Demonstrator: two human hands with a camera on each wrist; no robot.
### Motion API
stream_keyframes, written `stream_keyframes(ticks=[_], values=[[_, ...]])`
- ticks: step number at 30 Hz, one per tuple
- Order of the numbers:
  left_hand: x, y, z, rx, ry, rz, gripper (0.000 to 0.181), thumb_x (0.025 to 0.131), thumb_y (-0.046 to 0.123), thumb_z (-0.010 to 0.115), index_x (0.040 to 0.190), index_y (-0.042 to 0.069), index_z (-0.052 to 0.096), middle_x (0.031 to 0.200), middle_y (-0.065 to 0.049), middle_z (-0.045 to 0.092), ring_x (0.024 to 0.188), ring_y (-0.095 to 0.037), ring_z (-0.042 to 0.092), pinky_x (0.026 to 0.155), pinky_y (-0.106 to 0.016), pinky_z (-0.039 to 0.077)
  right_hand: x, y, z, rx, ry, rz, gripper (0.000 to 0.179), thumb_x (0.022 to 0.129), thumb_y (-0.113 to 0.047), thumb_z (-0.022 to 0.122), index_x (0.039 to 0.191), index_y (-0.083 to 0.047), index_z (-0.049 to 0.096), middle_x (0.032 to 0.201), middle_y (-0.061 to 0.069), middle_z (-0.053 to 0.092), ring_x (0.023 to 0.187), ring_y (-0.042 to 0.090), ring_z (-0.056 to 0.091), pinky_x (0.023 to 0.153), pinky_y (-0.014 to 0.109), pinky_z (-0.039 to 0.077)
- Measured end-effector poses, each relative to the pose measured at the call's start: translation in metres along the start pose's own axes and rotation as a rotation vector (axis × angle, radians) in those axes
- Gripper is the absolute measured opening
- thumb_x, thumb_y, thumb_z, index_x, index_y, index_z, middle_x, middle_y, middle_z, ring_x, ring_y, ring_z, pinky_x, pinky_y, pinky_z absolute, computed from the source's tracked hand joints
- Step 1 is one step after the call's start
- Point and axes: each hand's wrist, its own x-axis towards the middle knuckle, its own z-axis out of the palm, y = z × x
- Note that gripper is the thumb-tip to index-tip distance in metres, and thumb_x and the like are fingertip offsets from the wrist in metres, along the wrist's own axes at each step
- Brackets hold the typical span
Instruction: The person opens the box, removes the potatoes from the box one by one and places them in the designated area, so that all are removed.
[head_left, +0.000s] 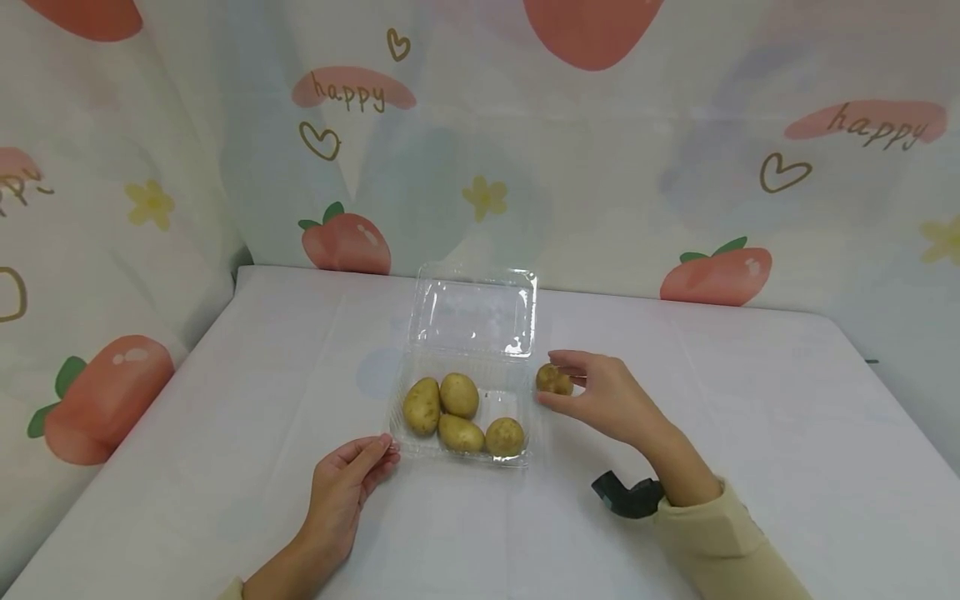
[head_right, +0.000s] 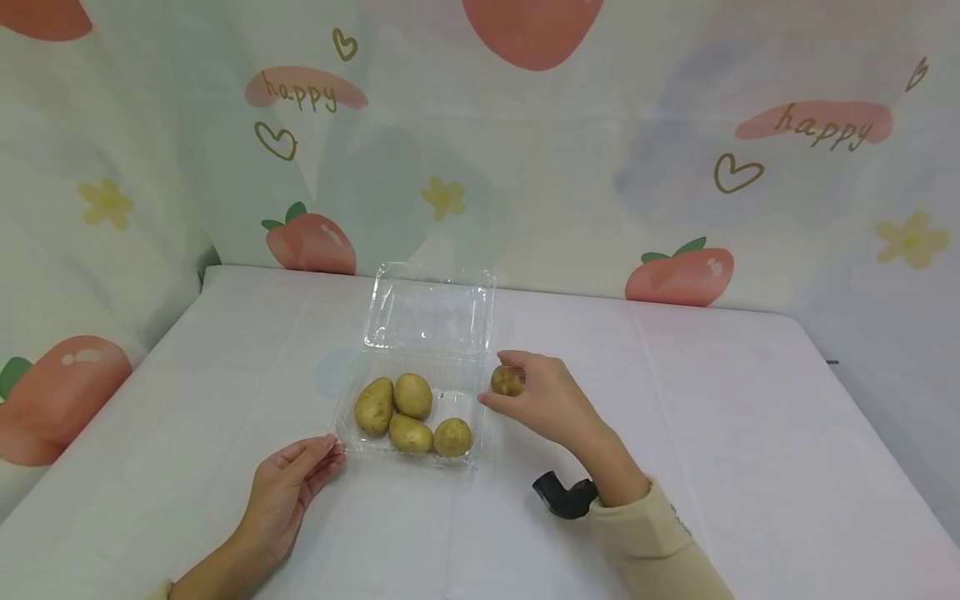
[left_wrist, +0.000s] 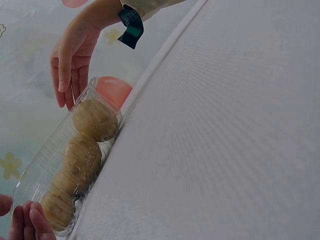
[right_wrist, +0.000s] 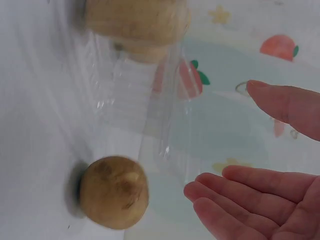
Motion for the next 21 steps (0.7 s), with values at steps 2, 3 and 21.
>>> stream_keyframes(ticks=[2,3,21], values=[[0.000,0.000,0.000,0.000,-0.002,0.002,0.020,0.087,0.003,0.060,0.100,-0.011,0.059,0.086,-0.010,0.065,0.079,-0.017,0.064,0.077,-0.028,0.053,-0.002,-0.004,0.002,0.010,-0.012,-0.023,0.058,0.079,-0.029,0.073,0.123,0.003,0.054,0.119,0.018,0.057,0.105,0.033,0.056,0.087,0.045,0.048],[0.000,0.000,0.000,0.001,-0.003,0.003,0.021,0.087,0.004,0.061,0.101,-0.011,0.059,0.086,-0.010,0.065,0.079,-0.017,0.064,0.077,-0.028,0.053,-0.002,-0.005,0.003,0.014,-0.018,-0.033,0.058,0.078,-0.029,0.073,0.123,0.002,0.054,0.119,0.017,0.058,0.105,0.033,0.056,0.087,0.045,0.048],[0.001,-0.001,-0.001,-0.031,-0.016,0.023,0.010,0.086,0.003,0.063,0.091,-0.005,0.063,0.084,-0.009,0.065,0.077,-0.016,0.063,0.077,-0.027,0.053,0.003,-0.033,0.026,-0.086,-0.217,-0.201,0.050,0.074,-0.021,0.075,0.117,-0.001,0.060,0.108,0.011,0.063,0.093,0.027,0.054,0.077,0.033,0.048]])
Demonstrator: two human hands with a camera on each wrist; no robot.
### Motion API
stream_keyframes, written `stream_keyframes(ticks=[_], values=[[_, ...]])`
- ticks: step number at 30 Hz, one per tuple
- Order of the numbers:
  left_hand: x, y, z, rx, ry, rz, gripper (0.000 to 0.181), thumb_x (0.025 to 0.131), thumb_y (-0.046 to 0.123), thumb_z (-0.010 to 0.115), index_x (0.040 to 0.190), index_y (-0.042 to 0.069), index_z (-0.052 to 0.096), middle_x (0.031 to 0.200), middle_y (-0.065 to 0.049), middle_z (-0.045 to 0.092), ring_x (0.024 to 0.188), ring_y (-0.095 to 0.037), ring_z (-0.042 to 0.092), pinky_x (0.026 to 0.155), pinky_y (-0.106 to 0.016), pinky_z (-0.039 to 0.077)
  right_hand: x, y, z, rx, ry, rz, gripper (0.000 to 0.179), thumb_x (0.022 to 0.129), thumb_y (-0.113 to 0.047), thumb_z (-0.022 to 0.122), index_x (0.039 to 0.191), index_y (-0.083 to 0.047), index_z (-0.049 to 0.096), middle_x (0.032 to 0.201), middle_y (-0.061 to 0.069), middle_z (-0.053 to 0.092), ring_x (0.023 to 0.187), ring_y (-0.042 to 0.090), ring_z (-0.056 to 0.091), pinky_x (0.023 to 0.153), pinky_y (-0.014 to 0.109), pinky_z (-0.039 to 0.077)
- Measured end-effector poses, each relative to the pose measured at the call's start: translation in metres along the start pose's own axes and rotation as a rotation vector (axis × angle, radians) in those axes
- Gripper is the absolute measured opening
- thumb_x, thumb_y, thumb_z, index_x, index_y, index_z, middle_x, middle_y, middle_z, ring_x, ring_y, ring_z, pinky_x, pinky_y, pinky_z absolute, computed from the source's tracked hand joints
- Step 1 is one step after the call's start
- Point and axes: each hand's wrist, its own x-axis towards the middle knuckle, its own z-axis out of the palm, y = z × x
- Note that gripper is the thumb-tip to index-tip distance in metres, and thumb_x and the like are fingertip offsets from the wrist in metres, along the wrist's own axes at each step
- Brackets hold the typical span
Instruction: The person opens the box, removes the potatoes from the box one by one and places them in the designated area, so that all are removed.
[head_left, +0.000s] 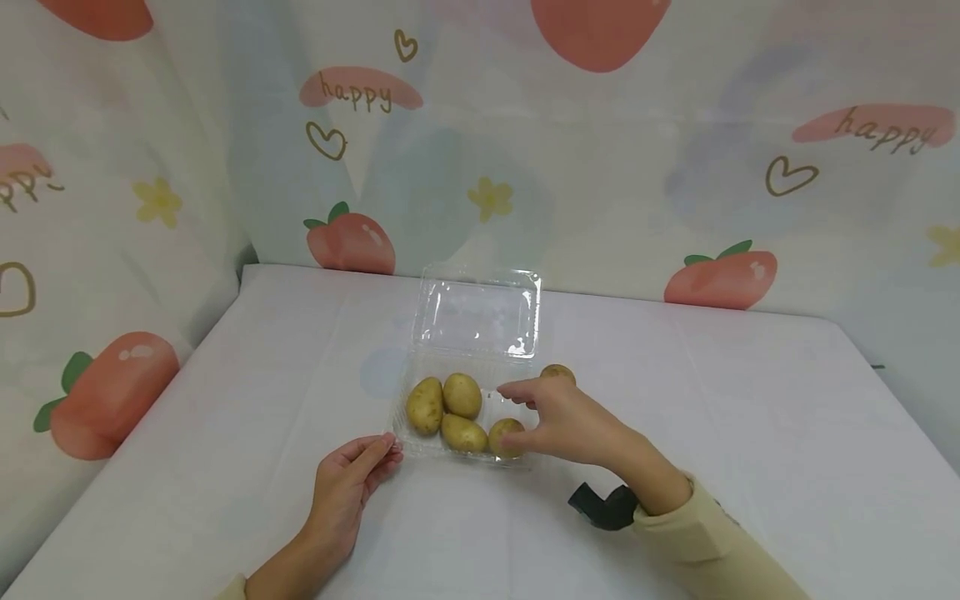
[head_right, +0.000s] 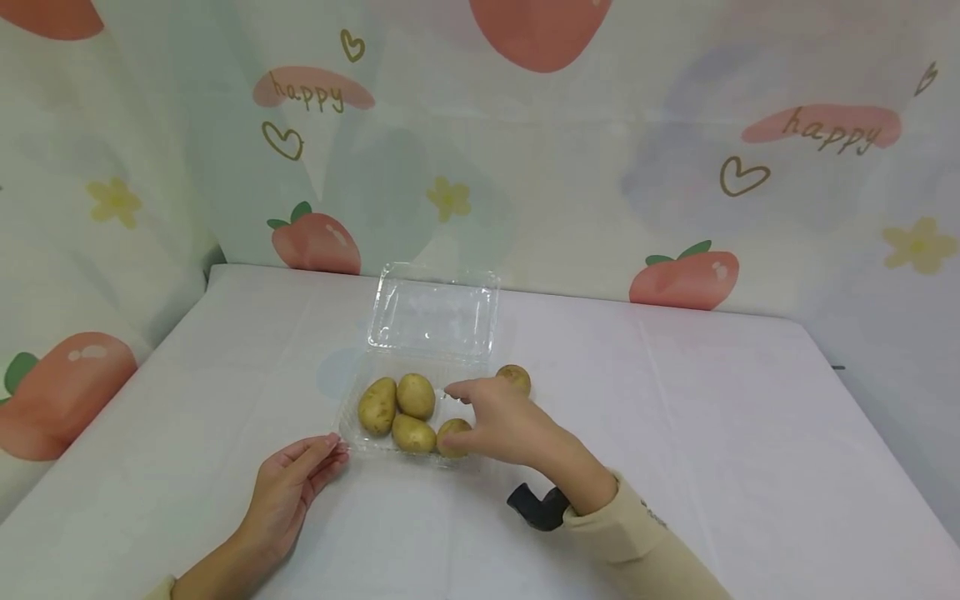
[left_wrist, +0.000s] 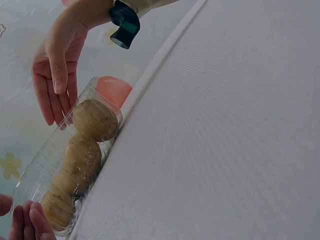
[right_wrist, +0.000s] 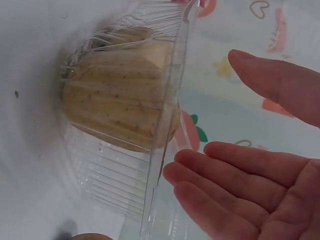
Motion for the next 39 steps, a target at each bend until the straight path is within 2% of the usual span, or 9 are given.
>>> stream_keyframes(ticks=[8,15,24,27,32,39], values=[[0.001,0.001,0.000,0.010,0.000,0.000,0.017,0.086,0.004,0.062,0.097,-0.010,0.061,0.084,-0.009,0.065,0.077,-0.016,0.063,0.077,-0.027,0.053,0.010,0.002,0.000,-0.050,-0.051,-0.038,0.047,0.074,-0.021,0.075,0.115,-0.001,0.062,0.107,0.009,0.065,0.094,0.026,0.058,0.085,0.041,0.040],[0.002,0.000,0.000,0.012,0.008,-0.010,0.020,0.087,0.003,0.061,0.100,-0.012,0.059,0.085,-0.010,0.065,0.078,-0.017,0.064,0.078,-0.028,0.053,0.015,0.003,-0.001,-0.031,-0.149,-0.045,0.045,0.074,-0.016,0.072,0.113,0.002,0.062,0.110,0.010,0.063,0.100,0.026,0.059,0.084,0.038,0.049],[0.001,0.001,0.000,0.017,-0.011,-0.007,0.020,0.086,0.004,0.062,0.099,-0.011,0.060,0.086,-0.009,0.065,0.079,-0.016,0.063,0.078,-0.027,0.052,0.017,0.006,0.003,-0.022,-0.202,-0.032,0.044,0.073,-0.013,0.073,0.112,0.005,0.062,0.109,0.012,0.064,0.102,0.025,0.059,0.086,0.038,0.048],[0.001,0.001,0.001,0.015,-0.009,-0.009,0.019,0.086,0.004,0.062,0.099,-0.010,0.060,0.086,-0.009,0.066,0.078,-0.016,0.063,0.078,-0.026,0.052,0.019,0.006,0.002,-0.038,-0.226,-0.058,0.041,0.072,-0.009,0.073,0.110,0.005,0.063,0.104,0.010,0.065,0.096,0.020,0.060,0.084,0.034,0.050],[0.000,0.001,0.000,0.013,-0.005,-0.009,0.017,0.086,0.003,0.062,0.097,-0.009,0.061,0.085,-0.009,0.066,0.077,-0.016,0.063,0.077,-0.026,0.053,0.024,0.004,0.000,-0.107,-0.275,-0.119,0.027,0.070,-0.006,0.076,0.095,-0.002,0.067,0.088,0.001,0.065,0.079,0.013,0.057,0.072,0.027,0.050],[-0.001,0.001,0.001,0.008,-0.008,-0.009,0.017,0.086,0.004,0.062,0.097,-0.009,0.061,0.084,-0.009,0.066,0.077,-0.016,0.063,0.077,-0.026,0.053,0.030,0.000,0.001,-0.120,-0.329,-0.056,0.028,0.069,-0.003,0.076,0.096,0.001,0.069,0.087,0.001,0.066,0.079,0.012,0.057,0.070,0.024,0.049]])
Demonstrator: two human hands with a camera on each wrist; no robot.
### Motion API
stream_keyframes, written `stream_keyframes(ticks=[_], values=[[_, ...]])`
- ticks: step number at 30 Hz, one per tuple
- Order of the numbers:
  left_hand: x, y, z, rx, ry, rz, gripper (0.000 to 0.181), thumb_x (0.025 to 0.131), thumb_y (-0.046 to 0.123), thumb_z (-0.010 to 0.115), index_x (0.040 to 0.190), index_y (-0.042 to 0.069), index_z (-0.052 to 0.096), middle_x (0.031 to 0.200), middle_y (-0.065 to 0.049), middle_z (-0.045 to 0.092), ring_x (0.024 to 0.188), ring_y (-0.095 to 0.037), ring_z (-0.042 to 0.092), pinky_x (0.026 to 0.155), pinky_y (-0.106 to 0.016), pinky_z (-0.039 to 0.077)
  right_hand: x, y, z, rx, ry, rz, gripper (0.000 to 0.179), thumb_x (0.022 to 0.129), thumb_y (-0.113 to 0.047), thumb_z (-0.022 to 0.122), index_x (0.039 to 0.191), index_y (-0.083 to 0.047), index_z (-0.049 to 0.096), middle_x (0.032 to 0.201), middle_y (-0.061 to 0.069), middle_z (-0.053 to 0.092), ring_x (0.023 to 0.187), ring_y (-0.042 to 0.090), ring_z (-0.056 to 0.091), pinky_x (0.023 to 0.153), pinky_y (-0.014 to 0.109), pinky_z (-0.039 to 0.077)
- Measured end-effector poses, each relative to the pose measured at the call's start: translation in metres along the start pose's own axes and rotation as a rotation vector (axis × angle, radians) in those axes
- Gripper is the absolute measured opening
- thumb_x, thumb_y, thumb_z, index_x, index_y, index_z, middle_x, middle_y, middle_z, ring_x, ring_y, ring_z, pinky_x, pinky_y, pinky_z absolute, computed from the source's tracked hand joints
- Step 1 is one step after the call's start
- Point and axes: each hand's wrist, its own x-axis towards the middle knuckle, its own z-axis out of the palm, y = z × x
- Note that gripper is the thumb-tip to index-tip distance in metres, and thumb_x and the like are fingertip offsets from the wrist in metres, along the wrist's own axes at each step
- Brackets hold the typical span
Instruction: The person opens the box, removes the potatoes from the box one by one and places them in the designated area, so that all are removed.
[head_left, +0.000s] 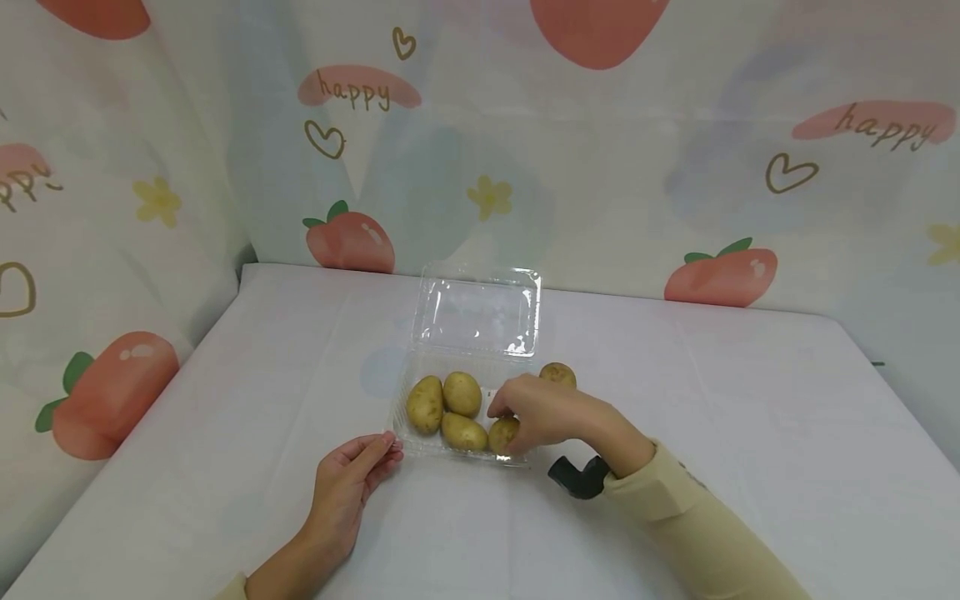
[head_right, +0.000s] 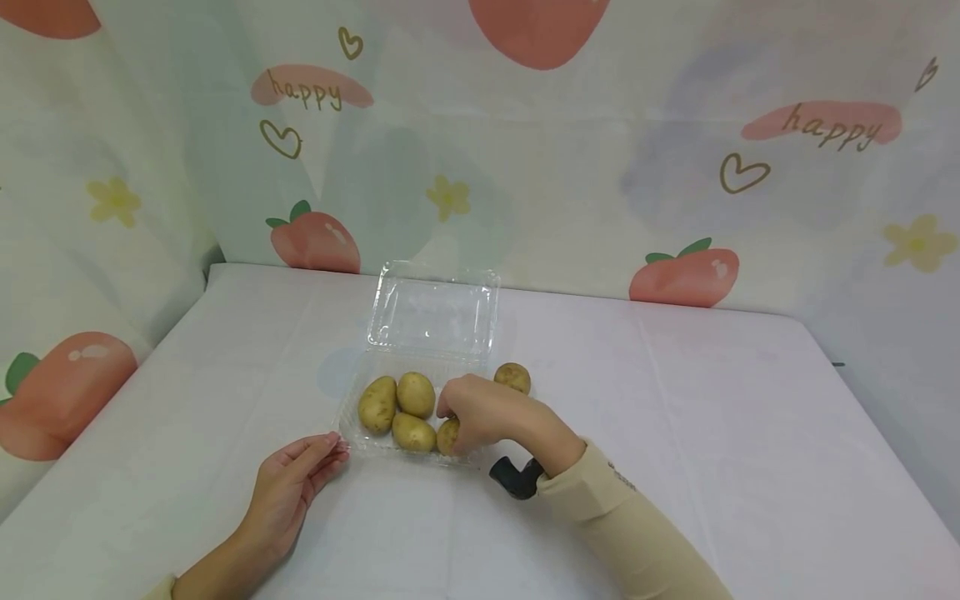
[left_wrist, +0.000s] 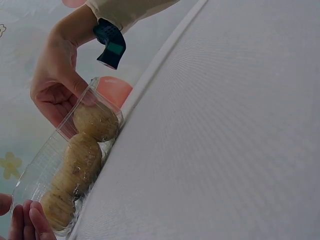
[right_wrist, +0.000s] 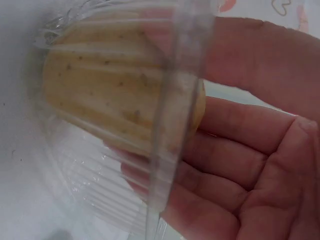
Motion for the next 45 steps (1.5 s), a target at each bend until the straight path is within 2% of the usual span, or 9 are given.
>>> stream_keyframes(ticks=[5,11,18,23,26,28,30,40,45], values=[[0.000,0.000,0.000,0.007,-0.001,-0.003,0.018,0.087,0.004,0.061,0.099,-0.010,0.060,0.085,-0.009,0.066,0.077,-0.016,0.063,0.077,-0.026,0.053,0.005,-0.002,0.002,-0.014,-0.026,0.024,0.023,0.068,-0.001,0.075,0.090,-0.001,0.069,0.077,-0.002,0.061,0.068,0.010,0.049,0.062,0.022,0.046],[0.001,-0.001,0.000,0.009,-0.001,-0.005,0.017,0.087,0.003,0.061,0.098,-0.010,0.060,0.085,-0.009,0.066,0.077,-0.016,0.063,0.077,-0.026,0.052,0.011,0.000,0.007,-0.042,-0.033,0.011,0.013,0.067,0.004,0.070,0.074,-0.006,0.066,0.062,-0.005,0.049,0.057,0.008,0.039,0.048,0.019,0.034],[0.001,-0.001,0.000,0.001,0.001,-0.009,0.016,0.086,0.003,0.062,0.097,-0.009,0.061,0.085,-0.009,0.066,0.077,-0.016,0.064,0.077,-0.026,0.053,0.012,0.000,0.007,-0.040,-0.047,0.016,0.014,0.067,0.005,0.071,0.074,-0.006,0.066,0.061,-0.006,0.049,0.056,0.008,0.039,0.048,0.019,0.034],[0.000,0.000,0.000,0.005,0.005,-0.012,0.015,0.087,0.003,0.061,0.097,-0.008,0.062,0.085,-0.008,0.066,0.077,-0.016,0.064,0.076,-0.025,0.053,0.013,0.002,0.004,-0.055,-0.050,-0.050,0.015,0.066,0.004,0.069,0.064,-0.008,0.060,0.054,-0.008,0.039,0.051,0.006,0.033,0.045,0.018,0.027],[0.000,0.001,0.000,0.005,0.003,-0.008,0.014,0.087,0.003,0.060,0.097,-0.008,0.062,0.085,-0.009,0.066,0.078,-0.016,0.064,0.076,-0.025,0.053,0.012,0.004,0.000,-0.061,-0.023,-0.060,0.012,0.065,-0.001,0.074,0.074,-0.004,0.067,0.065,-0.007,0.054,0.060,0.006,0.044,0.053,0.018,0.038],[0.000,0.001,0.000,0.004,0.003,-0.005,0.014,0.087,0.002,0.060,0.096,-0.008,0.062,0.085,-0.009,0.066,0.078,-0.016,0.064,0.076,-0.026,0.053,0.010,0.004,-0.003,-0.065,0.000,-0.048,0.025,0.064,-0.006,0.078,0.087,-0.002,0.070,0.080,-0.002,0.064,0.073,0.009,0.053,0.063,0.021,0.045],[0.000,0.001,0.000,0.005,0.006,-0.003,0.015,0.087,0.002,0.060,0.097,-0.009,0.062,0.084,-0.009,0.066,0.077,-0.016,0.064,0.076,-0.026,0.053,0.008,0.004,-0.006,-0.070,0.016,-0.037,0.035,0.063,-0.010,0.081,0.095,0.000,0.070,0.091,0.002,0.066,0.082,0.012,0.056,0.071,0.024,0.047],[0.000,0.001,-0.001,0.003,0.005,-0.003,0.016,0.087,0.002,0.061,0.097,-0.009,0.061,0.084,-0.009,0.066,0.077,-0.016,0.064,0.076,-0.025,0.053,0.004,0.002,-0.012,-0.051,0.029,0.004,0.038,0.065,-0.012,0.081,0.099,-0.003,0.069,0.090,-0.004,0.064,0.078,0.008,0.053,0.067,0.028,0.046],[0.001,0.000,-0.001,0.002,0.017,-0.013,0.016,0.086,0.002,0.061,0.097,-0.010,0.061,0.084,-0.010,0.066,0.077,-0.017,0.064,0.076,-0.027,0.053,-0.002,0.004,-0.020,0.045,0.065,-0.049,0.035,0.066,-0.007,0.079,0.099,0.000,0.068,0.082,-0.005,0.061,0.068,0.008,0.051,0.059,0.025,0.049]])
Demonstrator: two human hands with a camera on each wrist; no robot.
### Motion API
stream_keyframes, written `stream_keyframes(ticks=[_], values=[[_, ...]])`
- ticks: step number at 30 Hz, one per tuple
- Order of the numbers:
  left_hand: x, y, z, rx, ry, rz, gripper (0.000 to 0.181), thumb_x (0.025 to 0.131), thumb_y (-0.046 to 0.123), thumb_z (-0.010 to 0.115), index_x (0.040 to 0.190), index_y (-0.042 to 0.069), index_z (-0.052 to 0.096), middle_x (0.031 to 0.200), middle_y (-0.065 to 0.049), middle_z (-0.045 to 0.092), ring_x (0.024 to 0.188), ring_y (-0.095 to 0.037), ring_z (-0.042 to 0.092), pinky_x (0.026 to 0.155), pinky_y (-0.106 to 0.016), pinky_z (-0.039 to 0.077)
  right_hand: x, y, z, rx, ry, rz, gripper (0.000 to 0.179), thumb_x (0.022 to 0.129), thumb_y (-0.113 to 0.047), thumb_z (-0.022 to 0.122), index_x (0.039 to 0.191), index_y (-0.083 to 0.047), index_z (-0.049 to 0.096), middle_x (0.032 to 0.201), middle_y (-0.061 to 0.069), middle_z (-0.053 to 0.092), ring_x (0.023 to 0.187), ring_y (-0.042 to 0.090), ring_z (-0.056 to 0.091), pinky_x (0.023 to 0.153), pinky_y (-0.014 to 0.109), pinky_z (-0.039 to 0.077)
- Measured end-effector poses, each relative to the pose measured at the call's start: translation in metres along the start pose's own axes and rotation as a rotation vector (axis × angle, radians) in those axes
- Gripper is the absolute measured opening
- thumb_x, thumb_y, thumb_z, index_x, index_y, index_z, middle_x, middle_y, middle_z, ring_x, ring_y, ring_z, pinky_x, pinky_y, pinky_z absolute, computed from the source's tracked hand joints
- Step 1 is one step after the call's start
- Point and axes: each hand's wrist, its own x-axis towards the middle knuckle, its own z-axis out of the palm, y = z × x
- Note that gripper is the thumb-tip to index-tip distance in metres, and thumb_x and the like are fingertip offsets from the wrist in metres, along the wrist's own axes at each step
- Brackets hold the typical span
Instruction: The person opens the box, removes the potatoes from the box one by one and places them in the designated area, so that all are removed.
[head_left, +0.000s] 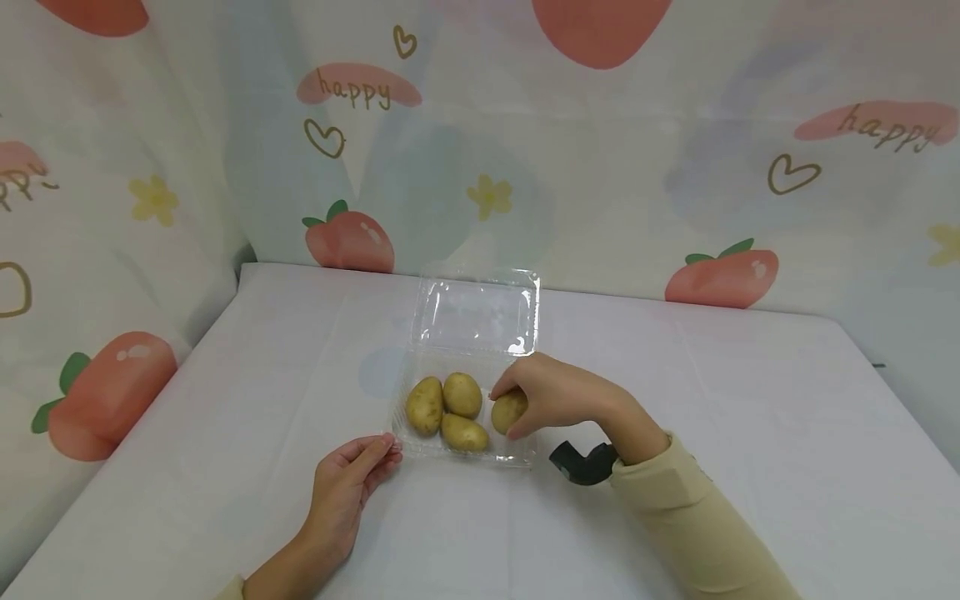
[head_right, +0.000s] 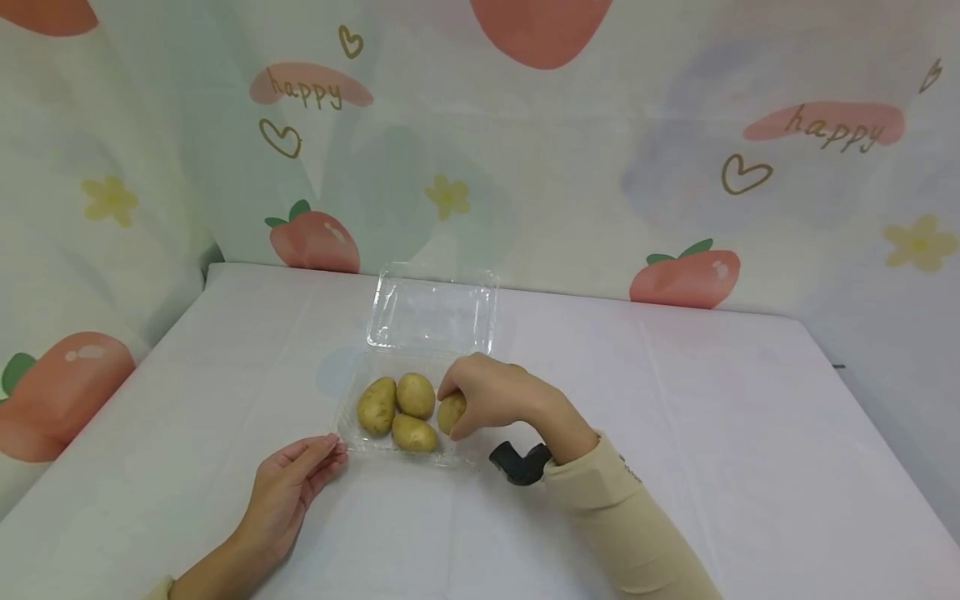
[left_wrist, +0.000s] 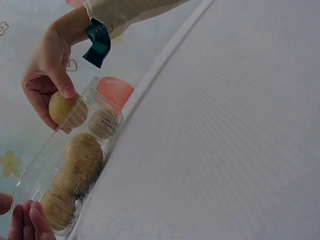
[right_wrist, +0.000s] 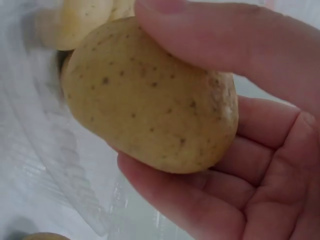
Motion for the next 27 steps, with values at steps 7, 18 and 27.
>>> stream_keyframes(ticks=[7,18,27], values=[[0.000,0.001,0.000,0.015,-0.007,0.010,0.017,0.086,0.003,0.062,0.097,-0.009,0.061,0.084,-0.009,0.066,0.077,-0.016,0.064,0.075,-0.025,0.053,-0.007,0.004,-0.007,0.023,0.015,-0.046,0.031,0.068,-0.007,0.078,0.097,0.001,0.068,0.080,-0.005,0.060,0.067,0.007,0.051,0.059,0.022,0.048],[0.001,-0.001,-0.001,0.009,-0.010,0.020,0.015,0.086,0.005,0.063,0.094,-0.007,0.062,0.085,-0.010,0.065,0.079,-0.017,0.064,0.077,-0.028,0.053,-0.016,0.009,-0.015,0.054,0.042,-0.040,0.029,0.071,-0.009,0.078,0.097,-0.002,0.068,0.080,-0.005,0.061,0.069,0.009,0.052,0.060,0.023,0.049],[0.002,-0.002,0.000,-0.003,-0.010,0.023,0.015,0.085,0.005,0.064,0.093,-0.007,0.062,0.085,-0.011,0.065,0.080,-0.018,0.064,0.078,-0.029,0.053,-0.028,0.017,-0.025,0.068,0.079,-0.003,0.028,0.070,-0.007,0.077,0.096,-0.002,0.068,0.077,-0.005,0.060,0.068,0.012,0.052,0.059,0.024,0.048]])
